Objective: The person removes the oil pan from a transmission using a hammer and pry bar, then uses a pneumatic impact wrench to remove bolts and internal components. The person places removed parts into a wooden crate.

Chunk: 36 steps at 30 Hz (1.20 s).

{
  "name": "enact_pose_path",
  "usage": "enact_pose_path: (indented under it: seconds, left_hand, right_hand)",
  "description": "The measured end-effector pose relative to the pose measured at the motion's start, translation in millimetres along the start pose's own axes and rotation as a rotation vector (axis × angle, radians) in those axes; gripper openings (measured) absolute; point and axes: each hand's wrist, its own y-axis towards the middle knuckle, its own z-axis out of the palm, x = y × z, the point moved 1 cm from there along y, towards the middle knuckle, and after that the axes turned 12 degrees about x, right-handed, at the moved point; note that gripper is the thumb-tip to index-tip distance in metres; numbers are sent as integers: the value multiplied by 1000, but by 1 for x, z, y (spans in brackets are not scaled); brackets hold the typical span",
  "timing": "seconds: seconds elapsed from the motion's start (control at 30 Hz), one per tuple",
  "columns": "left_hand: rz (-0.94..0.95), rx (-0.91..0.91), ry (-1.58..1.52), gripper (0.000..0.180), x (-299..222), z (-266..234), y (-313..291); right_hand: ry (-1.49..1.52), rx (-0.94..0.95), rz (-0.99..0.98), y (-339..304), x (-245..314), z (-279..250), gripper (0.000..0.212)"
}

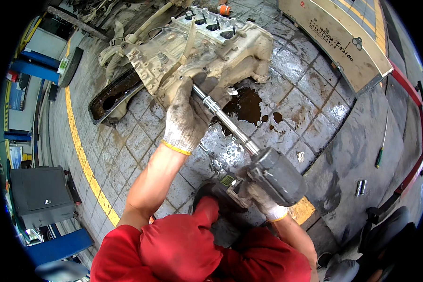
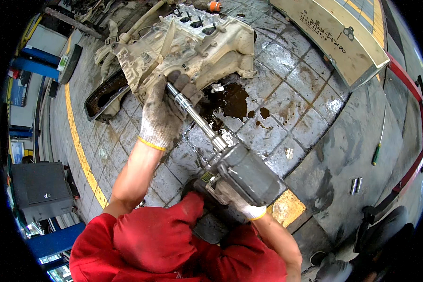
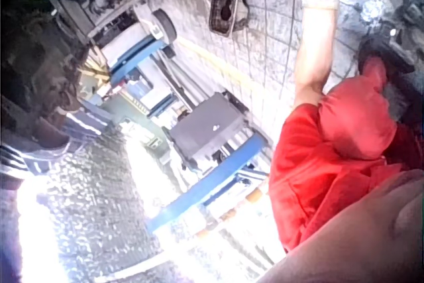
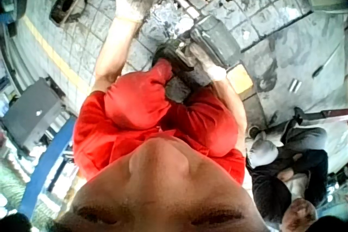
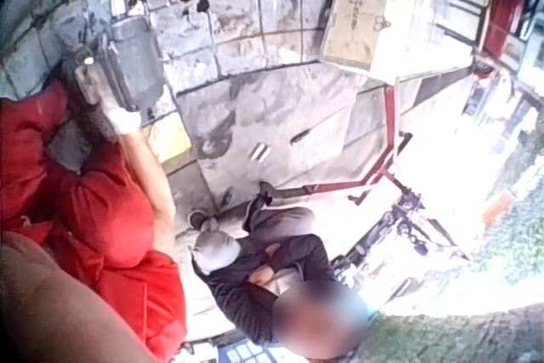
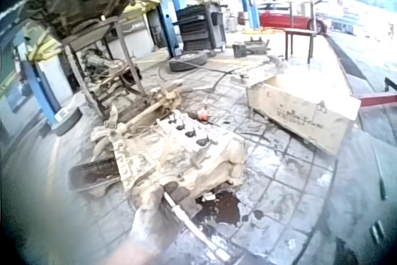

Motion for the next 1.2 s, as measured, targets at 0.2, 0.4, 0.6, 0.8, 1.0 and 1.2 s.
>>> enact_pose_path:
  seconds: [0.2,0.4,0.6,0.8,1.0,1.2]
  left_hand:
    - [-51,56,614,30,-41,45,11]
    - [-101,156,1459,35,-79,64,56]
    - [-220,660,2791,33,-62,52,90]
    - [-179,577,2856,32,-57,36,96]
    - [-148,538,2598,36,-76,53,86]
    - [-58,-41,1050,37,-131,54,39]
  right_hand:
    - [290,-17,-41,-30,22,-12,95]
    - [260,-105,-47,-44,31,-22,81]
    - [244,-73,-50,-52,32,-17,63]
    - [223,-100,-18,-52,22,-15,93]
    - [323,1,-13,-31,17,8,81]
    - [367,55,38,-6,4,30,72]
